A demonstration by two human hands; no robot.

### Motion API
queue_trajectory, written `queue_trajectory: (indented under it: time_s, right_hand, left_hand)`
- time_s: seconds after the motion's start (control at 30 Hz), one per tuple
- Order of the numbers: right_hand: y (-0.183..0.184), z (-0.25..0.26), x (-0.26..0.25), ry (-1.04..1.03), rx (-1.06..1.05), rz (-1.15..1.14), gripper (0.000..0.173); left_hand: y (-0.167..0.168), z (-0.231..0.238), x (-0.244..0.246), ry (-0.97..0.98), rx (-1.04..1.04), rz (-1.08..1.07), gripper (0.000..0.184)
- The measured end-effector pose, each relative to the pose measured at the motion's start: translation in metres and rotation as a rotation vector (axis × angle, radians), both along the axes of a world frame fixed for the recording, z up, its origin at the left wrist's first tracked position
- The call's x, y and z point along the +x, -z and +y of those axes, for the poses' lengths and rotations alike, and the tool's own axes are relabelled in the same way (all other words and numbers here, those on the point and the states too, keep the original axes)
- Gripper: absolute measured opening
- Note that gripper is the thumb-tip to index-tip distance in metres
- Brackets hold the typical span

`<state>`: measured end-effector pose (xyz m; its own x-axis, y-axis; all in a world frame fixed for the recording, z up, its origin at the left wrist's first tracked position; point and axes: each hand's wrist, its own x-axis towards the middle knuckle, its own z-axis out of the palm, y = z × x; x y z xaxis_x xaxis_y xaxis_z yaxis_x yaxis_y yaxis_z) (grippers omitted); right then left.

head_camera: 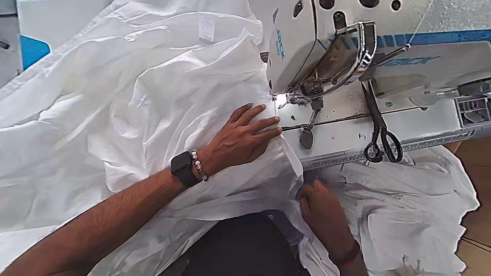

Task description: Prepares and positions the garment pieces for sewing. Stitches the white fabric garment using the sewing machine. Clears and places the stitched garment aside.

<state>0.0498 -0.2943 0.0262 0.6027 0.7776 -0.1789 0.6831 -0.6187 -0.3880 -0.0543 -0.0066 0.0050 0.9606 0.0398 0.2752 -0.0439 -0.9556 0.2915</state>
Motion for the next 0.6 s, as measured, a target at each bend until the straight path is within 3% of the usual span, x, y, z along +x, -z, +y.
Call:
queue_trajectory:
  time_s: [0.17, 0.23, 0.3, 0.6]
  right_hand:
    - [-0.016, 0.062, -0.002, 0.083, 0.357, -0.135, 0.032]
    - [0.002, 0.088, 0.003, 0.088, 0.357, -0.188, 0.037]
    - [0.016, 0.100, 0.004, 0.106, 0.366, -0.260, 0.027]
    - [0.016, 0.090, 0.001, -0.049, 0.366, -0.377, 0.028]
  left_hand:
    - [-0.001, 0.001, 0.000, 0.003, 0.005, -0.022, 0.038]
    - [-0.001, 0.001, 0.001, 0.001, 0.020, -0.026, 0.038]
    - [-0.001, 0.000, 0.002, -0.016, 0.031, -0.025, 0.038]
    - [-0.004, 0.002, 0.002, 0.047, 0.018, -0.010, 0.034]
